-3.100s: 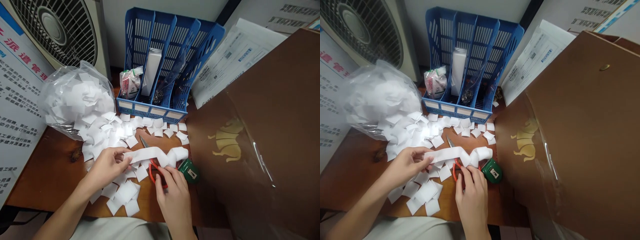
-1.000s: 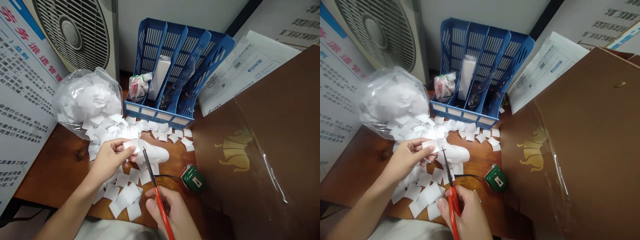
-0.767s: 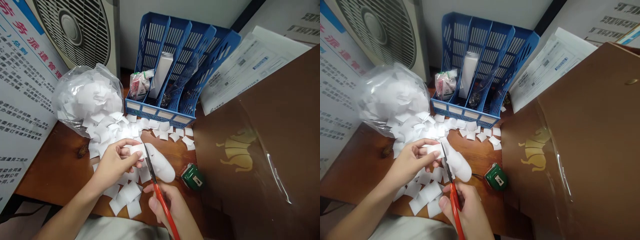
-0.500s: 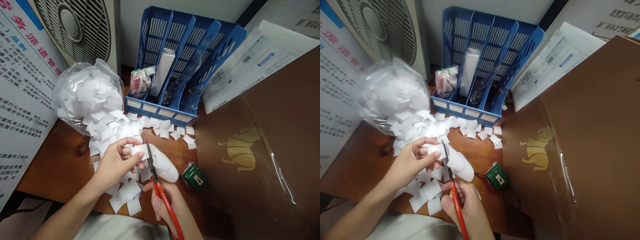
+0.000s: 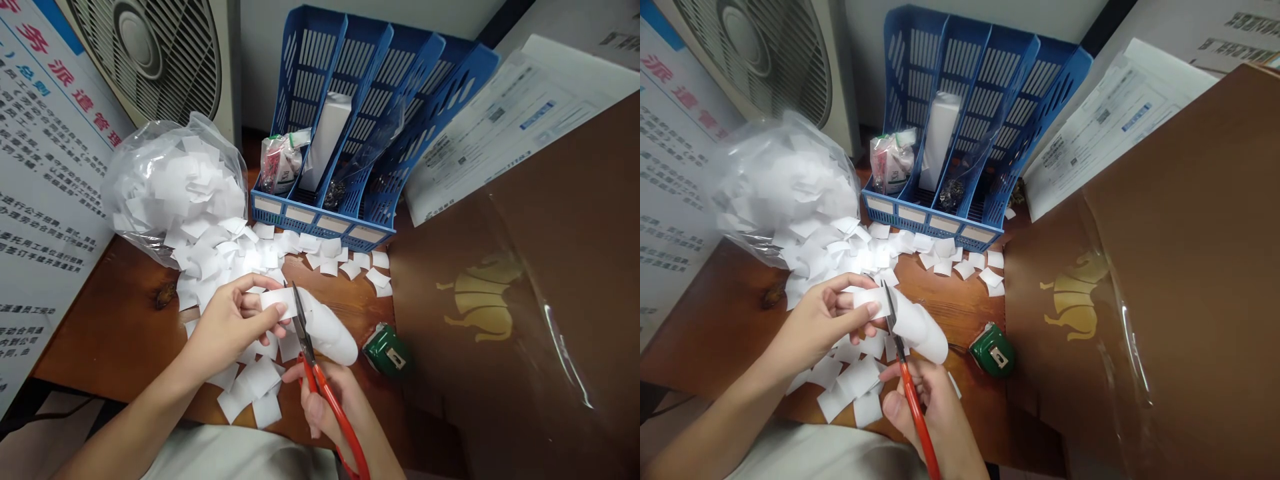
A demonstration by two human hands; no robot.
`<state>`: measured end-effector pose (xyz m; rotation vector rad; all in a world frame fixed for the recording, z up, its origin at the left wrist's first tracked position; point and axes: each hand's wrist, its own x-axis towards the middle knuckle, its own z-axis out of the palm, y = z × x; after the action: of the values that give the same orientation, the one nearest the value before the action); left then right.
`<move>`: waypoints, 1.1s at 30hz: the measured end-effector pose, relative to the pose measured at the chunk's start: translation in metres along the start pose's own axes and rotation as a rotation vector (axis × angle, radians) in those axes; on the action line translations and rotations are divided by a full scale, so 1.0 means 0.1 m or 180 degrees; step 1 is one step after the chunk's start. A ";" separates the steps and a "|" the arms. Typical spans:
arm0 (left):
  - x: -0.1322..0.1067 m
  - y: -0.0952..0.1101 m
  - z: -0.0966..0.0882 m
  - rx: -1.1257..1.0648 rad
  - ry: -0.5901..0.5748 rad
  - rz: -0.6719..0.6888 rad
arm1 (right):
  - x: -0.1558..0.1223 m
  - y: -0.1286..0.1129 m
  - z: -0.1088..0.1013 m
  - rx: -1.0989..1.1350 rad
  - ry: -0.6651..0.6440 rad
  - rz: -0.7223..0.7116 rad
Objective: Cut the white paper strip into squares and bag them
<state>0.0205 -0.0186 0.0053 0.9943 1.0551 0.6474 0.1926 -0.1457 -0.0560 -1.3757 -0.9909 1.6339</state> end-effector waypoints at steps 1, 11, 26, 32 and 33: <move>0.00 0.00 0.00 -0.0009 -0.0009 0.0002 | 0.00 -0.01 0.00 0.0026 -0.0021 0.0017; 0.05 -0.03 -0.02 -0.0021 0.0026 -0.0026 | 0.04 0.03 0.05 0.0201 -0.0046 0.0525; 0.07 -0.05 -0.05 0.0002 0.0129 -0.0148 | 0.08 0.00 0.06 0.0017 -0.0007 0.0819; 0.06 -0.04 -0.06 0.0033 0.0108 -0.0197 | 0.08 0.05 0.04 -0.0116 0.0092 0.0997; 0.06 -0.04 -0.06 0.0021 0.0109 -0.0211 | 0.08 0.06 0.03 -0.0120 0.0081 0.1009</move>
<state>0.0175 -0.0134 -0.0013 0.9529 1.1163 0.6090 0.1878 -0.1416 -0.0644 -1.6403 -0.8229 1.8282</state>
